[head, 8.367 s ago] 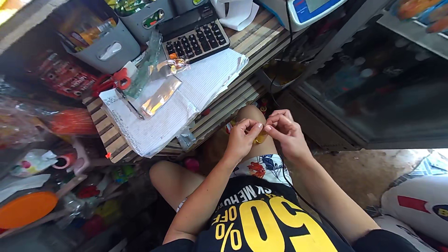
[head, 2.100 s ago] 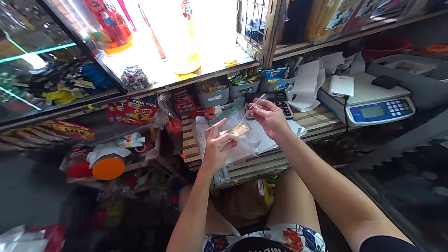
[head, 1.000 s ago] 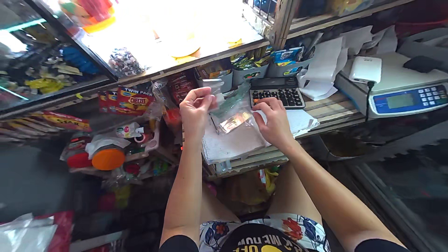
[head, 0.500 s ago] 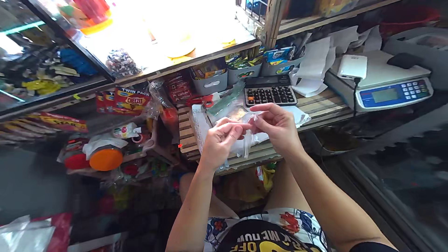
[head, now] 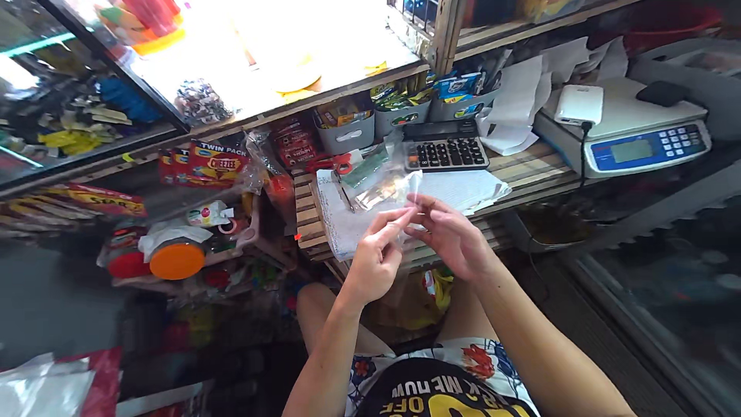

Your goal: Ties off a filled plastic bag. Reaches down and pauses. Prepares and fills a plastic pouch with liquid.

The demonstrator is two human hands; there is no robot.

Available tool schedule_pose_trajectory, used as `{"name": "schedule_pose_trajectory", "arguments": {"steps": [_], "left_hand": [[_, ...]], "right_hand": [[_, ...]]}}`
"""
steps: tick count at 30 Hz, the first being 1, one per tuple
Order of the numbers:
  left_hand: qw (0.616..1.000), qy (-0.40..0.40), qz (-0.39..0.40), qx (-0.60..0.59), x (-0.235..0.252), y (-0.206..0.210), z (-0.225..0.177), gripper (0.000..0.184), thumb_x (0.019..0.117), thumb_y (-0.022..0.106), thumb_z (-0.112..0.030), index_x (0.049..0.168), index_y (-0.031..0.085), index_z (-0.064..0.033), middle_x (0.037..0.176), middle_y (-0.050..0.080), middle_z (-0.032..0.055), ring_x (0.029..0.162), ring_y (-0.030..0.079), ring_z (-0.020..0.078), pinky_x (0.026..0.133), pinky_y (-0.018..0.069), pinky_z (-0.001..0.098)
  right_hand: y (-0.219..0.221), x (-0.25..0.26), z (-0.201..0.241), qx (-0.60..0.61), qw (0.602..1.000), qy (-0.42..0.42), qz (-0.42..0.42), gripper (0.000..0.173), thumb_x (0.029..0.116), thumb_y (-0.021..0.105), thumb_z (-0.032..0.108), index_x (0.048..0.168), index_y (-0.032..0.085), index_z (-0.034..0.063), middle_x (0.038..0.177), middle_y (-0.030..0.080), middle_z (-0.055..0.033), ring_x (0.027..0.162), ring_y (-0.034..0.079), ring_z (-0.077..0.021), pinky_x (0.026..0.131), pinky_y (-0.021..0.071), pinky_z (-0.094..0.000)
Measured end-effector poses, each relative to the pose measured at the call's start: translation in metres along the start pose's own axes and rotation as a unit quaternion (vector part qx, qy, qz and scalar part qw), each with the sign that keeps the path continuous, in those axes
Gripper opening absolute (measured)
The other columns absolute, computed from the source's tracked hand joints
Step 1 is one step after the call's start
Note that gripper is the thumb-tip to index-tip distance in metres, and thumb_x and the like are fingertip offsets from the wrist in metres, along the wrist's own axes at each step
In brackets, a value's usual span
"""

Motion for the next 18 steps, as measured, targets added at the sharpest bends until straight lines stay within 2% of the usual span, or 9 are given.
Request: {"name": "schedule_pose_trajectory", "arguments": {"steps": [2, 6, 9, 10, 11, 12, 14, 16, 18], "left_hand": [[0.999, 0.013, 0.033, 0.017, -0.006, 0.007, -0.002, 0.051, 0.0909, 0.048, 0.007, 0.138, 0.064, -0.0073, 0.138, 0.059, 0.0071, 0.086, 0.063, 0.0040, 0.070, 0.0550, 0.0198], [0.995, 0.043, 0.089, 0.019, -0.019, 0.017, 0.002, 0.052, 0.0895, 0.046, 0.009, 0.136, 0.065, -0.0056, 0.139, 0.060, 0.0084, 0.095, 0.064, 0.0050, 0.076, 0.0548, 0.0194], [0.992, 0.040, 0.118, -0.020, -0.027, 0.018, 0.012, 0.047, 0.0909, 0.051, 0.006, 0.135, 0.065, -0.0051, 0.143, 0.057, 0.0097, 0.087, 0.062, 0.0033, 0.070, 0.0536, 0.0190], [0.993, 0.037, 0.114, -0.018, -0.028, 0.016, 0.014, 0.043, 0.0937, 0.055, 0.001, 0.136, 0.062, -0.0040, 0.144, 0.056, 0.0107, 0.095, 0.063, 0.0055, 0.076, 0.0558, 0.0218], [0.994, 0.034, 0.101, -0.004, -0.028, 0.013, 0.014, 0.042, 0.0974, 0.059, -0.008, 0.139, 0.056, -0.0018, 0.145, 0.054, 0.0128, 0.112, 0.064, 0.0118, 0.091, 0.0571, 0.0283], [0.997, 0.033, 0.067, 0.013, -0.025, 0.008, 0.014, 0.049, 0.0998, 0.063, -0.021, 0.142, 0.050, 0.0004, 0.146, 0.054, 0.0145, 0.125, 0.059, 0.0168, 0.102, 0.0534, 0.0347], [0.999, 0.014, -0.012, 0.035, -0.016, 0.001, 0.012, 0.065, 0.0994, 0.064, -0.041, 0.148, 0.046, -0.0030, 0.147, 0.055, 0.0110, 0.137, 0.051, 0.0179, 0.112, 0.0462, 0.0403], [0.998, 0.007, -0.056, 0.024, -0.006, 0.001, 0.007, 0.053, 0.1006, 0.064, -0.037, 0.142, 0.055, -0.0051, 0.134, 0.064, 0.0064, 0.128, 0.058, 0.0132, 0.108, 0.0487, 0.0367], [0.995, 0.021, -0.093, 0.016, 0.001, 0.004, 0.002, 0.017, 0.1013, 0.062, -0.017, 0.111, 0.070, -0.0044, 0.100, 0.071, 0.0021, 0.097, 0.066, 0.0097, 0.094, 0.0539, 0.0340]], "right_hand": [[-0.001, 0.001, 0.012, -0.064, 0.997, -0.021, -0.040, 0.032, 0.1069, 0.048, 0.021, 0.133, 0.062, 0.0091, 0.121, 0.070, -0.0048, 0.106, 0.068, -0.0141, 0.093, 0.0569, -0.0315], [-0.009, 0.001, 0.040, -0.138, 0.979, -0.095, -0.119, 0.021, 0.1050, 0.055, 0.011, 0.118, 0.071, 0.0092, 0.101, 0.071, -0.0006, 0.087, 0.068, -0.0097, 0.080, 0.0597, -0.0267], [-0.013, 0.001, 0.057, -0.187, 0.965, -0.144, -0.117, 0.015, 0.1024, 0.060, 0.011, 0.110, 0.073, 0.0098, 0.096, 0.071, 0.0018, 0.082, 0.066, -0.0059, 0.075, 0.0576, -0.0224], [-0.012, 0.000, 0.062, -0.209, 0.958, -0.165, -0.109, 0.012, 0.1006, 0.063, 0.009, 0.108, 0.073, 0.0094, 0.094, 0.070, 0.0025, 0.080, 0.065, -0.0047, 0.074, 0.0569, -0.0210], [-0.011, -0.002, 0.065, -0.229, 0.951, -0.180, -0.099, 0.011, 0.0990, 0.065, 0.008, 0.107, 0.073, 0.0093, 0.093, 0.071, 0.0033, 0.079, 0.065, -0.0038, 0.074, 0.0566, -0.0201], [-0.007, -0.004, 0.065, -0.245, 0.948, -0.183, -0.088, 0.010, 0.0980, 0.066, 0.008, 0.106, 0.073, 0.0099, 0.093, 0.071, 0.0040, 0.080, 0.065, -0.0036, 0.074, 0.0564, -0.0199], [0.002, -0.008, 0.057, -0.256, 0.949, -0.170, -0.061, 0.010, 0.0966, 0.067, 0.009, 0.104, 0.073, 0.0110, 0.093, 0.071, 0.0040, 0.081, 0.066, -0.0043, 0.074, 0.0567, -0.0207], [0.013, -0.013, 0.044, -0.232, 0.960, -0.153, -0.038, 0.010, 0.0961, 0.068, 0.009, 0.103, 0.074, 0.0105, 0.095, 0.072, 0.0019, 0.084, 0.067, -0.0062, 0.076, 0.0577, -0.0225], [0.017, -0.017, 0.038, -0.203, 0.968, -0.145, -0.040, 0.010, 0.0965, 0.067, 0.006, 0.103, 0.074, 0.0101, 0.094, 0.072, 0.0014, 0.083, 0.067, -0.0066, 0.077, 0.0583, -0.0225]]}}
Point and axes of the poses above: each hand's wrist, its own x-axis towards the middle knuckle, its own y-axis out of the palm, z = x × y, the point moved 9 cm from there along x, towards the middle knuckle
